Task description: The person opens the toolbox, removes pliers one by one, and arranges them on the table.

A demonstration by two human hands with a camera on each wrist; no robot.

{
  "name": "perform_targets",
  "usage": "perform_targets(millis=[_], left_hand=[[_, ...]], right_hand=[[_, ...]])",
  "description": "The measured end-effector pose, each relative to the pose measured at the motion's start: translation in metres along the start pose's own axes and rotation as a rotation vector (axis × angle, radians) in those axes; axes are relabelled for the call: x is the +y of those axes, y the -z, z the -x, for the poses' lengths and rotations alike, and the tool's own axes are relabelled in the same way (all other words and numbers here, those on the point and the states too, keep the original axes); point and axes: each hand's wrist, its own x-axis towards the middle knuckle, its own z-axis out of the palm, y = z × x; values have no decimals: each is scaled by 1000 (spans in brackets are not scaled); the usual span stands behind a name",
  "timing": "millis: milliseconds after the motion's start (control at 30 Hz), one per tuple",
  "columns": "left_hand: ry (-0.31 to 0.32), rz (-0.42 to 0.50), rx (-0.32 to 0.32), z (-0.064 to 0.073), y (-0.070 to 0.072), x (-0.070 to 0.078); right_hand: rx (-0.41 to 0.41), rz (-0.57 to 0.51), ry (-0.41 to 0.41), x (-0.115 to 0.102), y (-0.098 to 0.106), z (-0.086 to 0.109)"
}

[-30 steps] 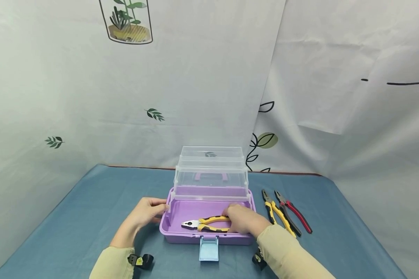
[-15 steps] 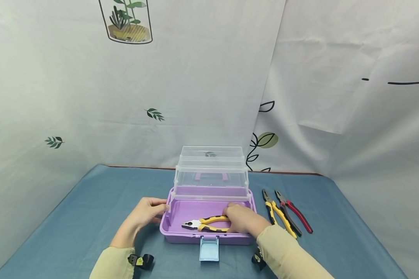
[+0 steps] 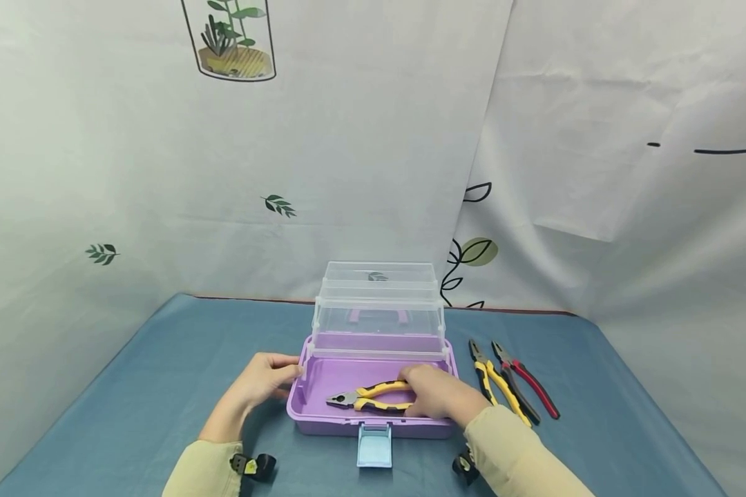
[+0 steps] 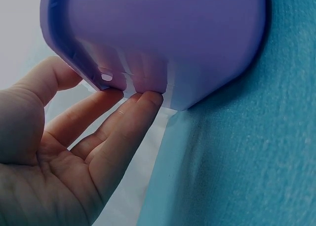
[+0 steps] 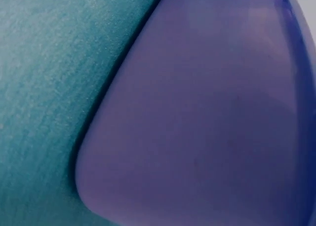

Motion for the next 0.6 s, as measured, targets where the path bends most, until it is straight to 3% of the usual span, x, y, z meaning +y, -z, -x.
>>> perform_targets(millis=[600], left_hand=[[0,-5,1,-1,0,-1]], right_hand=[[18,-158,26,1,15,14]])
